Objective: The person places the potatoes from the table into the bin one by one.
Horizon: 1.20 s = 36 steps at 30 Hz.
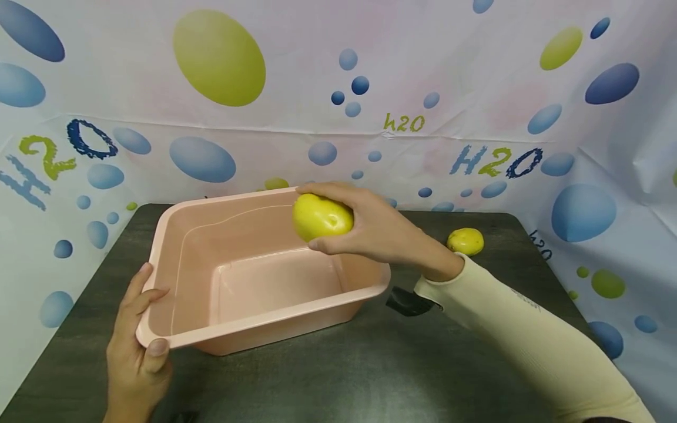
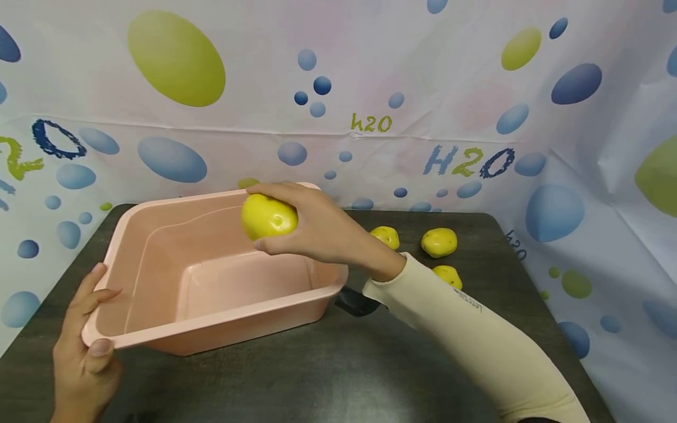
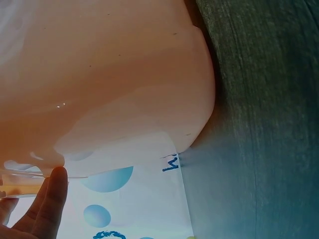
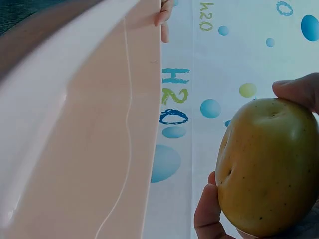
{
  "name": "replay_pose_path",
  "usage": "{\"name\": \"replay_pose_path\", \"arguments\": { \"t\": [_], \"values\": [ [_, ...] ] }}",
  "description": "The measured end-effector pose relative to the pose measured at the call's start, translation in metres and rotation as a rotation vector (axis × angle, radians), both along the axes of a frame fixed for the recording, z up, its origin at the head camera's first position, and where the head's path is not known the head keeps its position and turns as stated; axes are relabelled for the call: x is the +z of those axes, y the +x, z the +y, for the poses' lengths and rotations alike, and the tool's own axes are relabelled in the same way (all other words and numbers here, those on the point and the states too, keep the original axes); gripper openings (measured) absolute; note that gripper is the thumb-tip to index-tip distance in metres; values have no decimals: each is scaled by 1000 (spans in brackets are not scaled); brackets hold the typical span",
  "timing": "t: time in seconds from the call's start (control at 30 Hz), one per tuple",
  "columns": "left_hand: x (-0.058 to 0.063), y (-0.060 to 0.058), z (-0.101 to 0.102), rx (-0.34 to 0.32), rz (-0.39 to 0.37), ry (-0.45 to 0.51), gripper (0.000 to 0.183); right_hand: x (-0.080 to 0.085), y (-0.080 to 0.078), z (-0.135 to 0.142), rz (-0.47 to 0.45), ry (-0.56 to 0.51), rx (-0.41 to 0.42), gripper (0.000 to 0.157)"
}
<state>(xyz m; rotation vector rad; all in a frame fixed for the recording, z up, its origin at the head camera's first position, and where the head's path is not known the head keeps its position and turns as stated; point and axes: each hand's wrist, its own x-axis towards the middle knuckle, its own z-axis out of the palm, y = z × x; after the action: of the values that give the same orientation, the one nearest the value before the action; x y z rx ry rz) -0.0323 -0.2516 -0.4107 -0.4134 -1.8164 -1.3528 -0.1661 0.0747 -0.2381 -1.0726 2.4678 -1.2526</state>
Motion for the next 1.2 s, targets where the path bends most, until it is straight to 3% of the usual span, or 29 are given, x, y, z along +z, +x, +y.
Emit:
{"name": "replay_pose_path", "arguments": {
  "t": [0.27, 0.43, 0.7, 0.97, 1.2],
  "values": [
    [1, -3, 3, -31, 12, 40, 64, 2, -9, -23, 5, -57, 60, 67],
    [2, -5, 2, -48, 16, 39, 63, -2, -12, -38, -12, -11, 49, 65],
    [-6, -6, -2, -47, 50, 10, 64, -9, -28, -63, -2, 34, 130, 69],
    [-3, -5, 4, -24, 27, 36, 59, -16, -42, -88, -95, 64, 221, 68],
    [3, -4, 9, -27, 30, 44, 56, -28, -45, -112, -163, 165, 218, 73]
  ]
}}
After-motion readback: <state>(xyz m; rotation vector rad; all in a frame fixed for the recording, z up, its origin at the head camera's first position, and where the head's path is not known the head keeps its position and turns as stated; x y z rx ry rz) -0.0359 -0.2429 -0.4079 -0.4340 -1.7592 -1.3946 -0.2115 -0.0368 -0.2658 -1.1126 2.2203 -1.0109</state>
